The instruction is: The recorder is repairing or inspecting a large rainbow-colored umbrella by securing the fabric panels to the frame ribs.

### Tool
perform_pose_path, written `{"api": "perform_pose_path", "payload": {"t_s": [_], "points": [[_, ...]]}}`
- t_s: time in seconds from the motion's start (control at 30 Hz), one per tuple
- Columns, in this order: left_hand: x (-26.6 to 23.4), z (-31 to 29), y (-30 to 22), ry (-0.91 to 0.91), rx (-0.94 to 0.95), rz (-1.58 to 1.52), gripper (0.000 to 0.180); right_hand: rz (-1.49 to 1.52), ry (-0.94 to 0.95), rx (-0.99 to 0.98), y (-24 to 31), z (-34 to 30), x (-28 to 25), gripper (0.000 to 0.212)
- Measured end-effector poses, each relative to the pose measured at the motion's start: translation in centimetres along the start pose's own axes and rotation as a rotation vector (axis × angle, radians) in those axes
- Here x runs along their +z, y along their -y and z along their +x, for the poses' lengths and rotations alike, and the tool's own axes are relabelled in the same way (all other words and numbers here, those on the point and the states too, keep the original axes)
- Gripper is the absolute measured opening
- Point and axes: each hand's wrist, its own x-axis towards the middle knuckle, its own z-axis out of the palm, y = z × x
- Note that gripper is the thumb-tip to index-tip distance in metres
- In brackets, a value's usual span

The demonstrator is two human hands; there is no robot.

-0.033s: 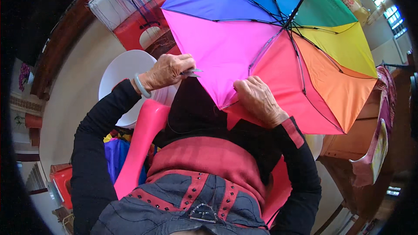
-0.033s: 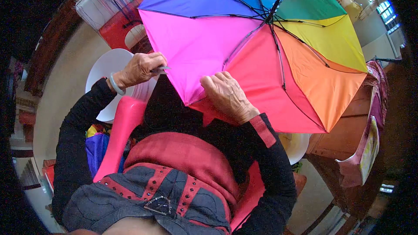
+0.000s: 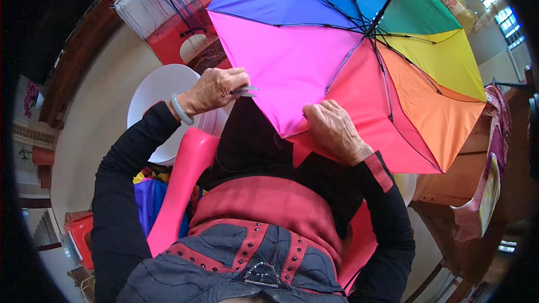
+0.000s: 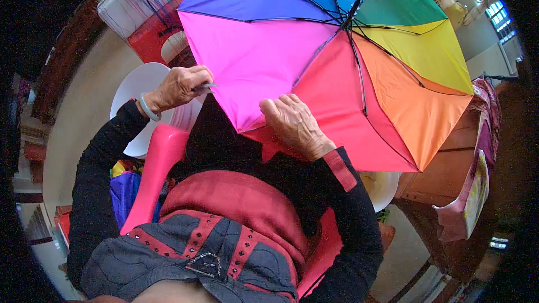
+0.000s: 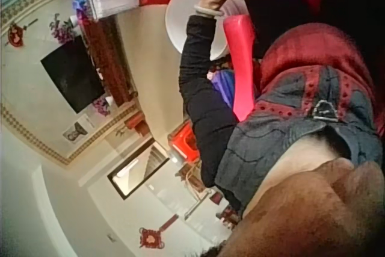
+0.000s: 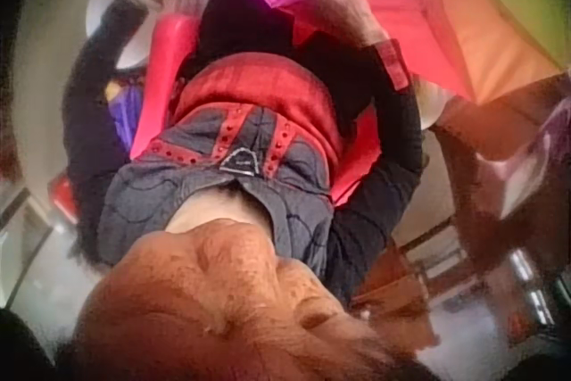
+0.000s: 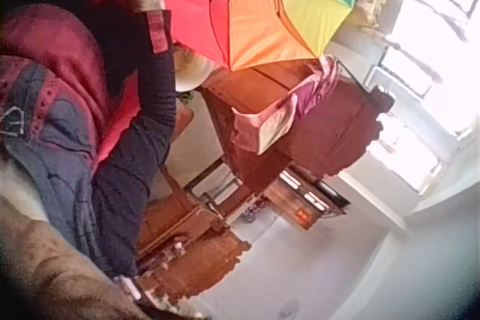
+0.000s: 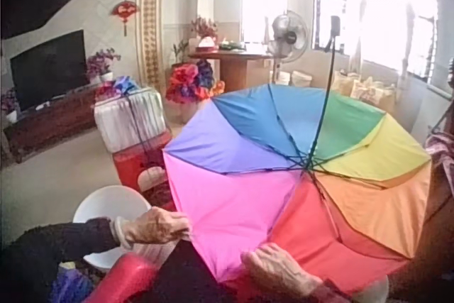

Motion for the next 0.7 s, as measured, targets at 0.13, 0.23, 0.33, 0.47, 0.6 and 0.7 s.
{"api": "perform_pose_path", "payload": {"t_s": [0.13, 0.23, 0.33, 0.47, 0.6, 0.7], "points": [[-0.5, -0.3, -0.1, -0.033, -0.016, 0.034, 0.016, 0.061, -0.009, 0.225, -0.1, -1.9, -1.5, 0.009], [-1.0, -0.3, -1.3, -0.024, -0.026, 0.056, 0.016, 0.027, -0.034, 0.296, -0.8, -3.3, -2.1, 0.010], [-1.0, -0.6, -3.2, 0.026, 0.007, 0.026, 0.016, 0.013, -0.054, 0.288, -0.8, -4.6, -1.8, 0.009], [-0.1, 0.9, -6.5, 0.034, 0.098, -0.139, 0.014, 0.042, -0.052, 0.267, 0.0, -4.7, -1.4, 0.010], [0.5, 3.1, -9.3, 0.053, 0.229, -0.061, 0.015, 0.078, -0.090, 0.271, 0.4, -3.4, -1.5, 0.010], [1.4, 4.3, -10.5, 0.176, 0.317, -0.081, 0.014, -0.039, -0.118, 0.272, -0.3, -3.8, -2.6, 0.007]]}}
